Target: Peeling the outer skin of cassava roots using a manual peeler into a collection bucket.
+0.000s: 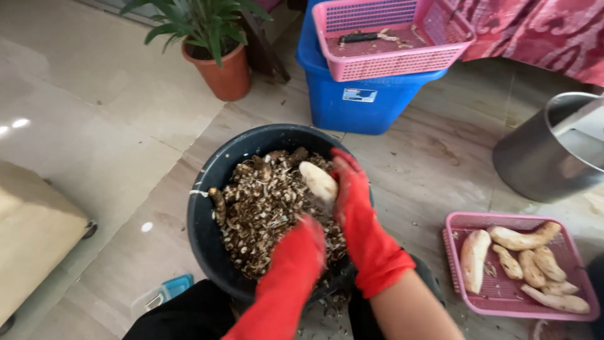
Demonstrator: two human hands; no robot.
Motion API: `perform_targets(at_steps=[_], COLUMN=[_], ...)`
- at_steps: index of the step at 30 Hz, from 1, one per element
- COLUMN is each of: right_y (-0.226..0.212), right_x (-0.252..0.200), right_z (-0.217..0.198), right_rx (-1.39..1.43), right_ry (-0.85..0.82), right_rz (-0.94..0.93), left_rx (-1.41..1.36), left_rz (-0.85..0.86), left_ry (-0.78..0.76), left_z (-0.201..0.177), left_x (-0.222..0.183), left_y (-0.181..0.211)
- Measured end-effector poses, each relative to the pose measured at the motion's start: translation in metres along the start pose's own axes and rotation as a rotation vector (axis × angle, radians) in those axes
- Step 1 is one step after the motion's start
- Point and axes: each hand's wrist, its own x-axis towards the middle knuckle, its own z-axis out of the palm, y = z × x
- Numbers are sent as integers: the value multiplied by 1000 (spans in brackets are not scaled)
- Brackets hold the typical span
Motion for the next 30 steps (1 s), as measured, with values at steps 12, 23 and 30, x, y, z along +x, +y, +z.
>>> perform_targets(at_steps=[12, 23, 30], right_y=[-35, -57, -88], right_x=[-42, -80, -117], right_z=[13, 9, 17], right_rx=[58, -570, -650], right_ry=[-337, -508, -472], right_rz=[410, 12, 207], left_rx=[-324, -645, -469], left_rz=[74, -158, -176], left_ry=[114, 184, -2], left_z=[-12, 32, 93], left_x=[41, 122, 191], left_y=[-37, -236, -263])
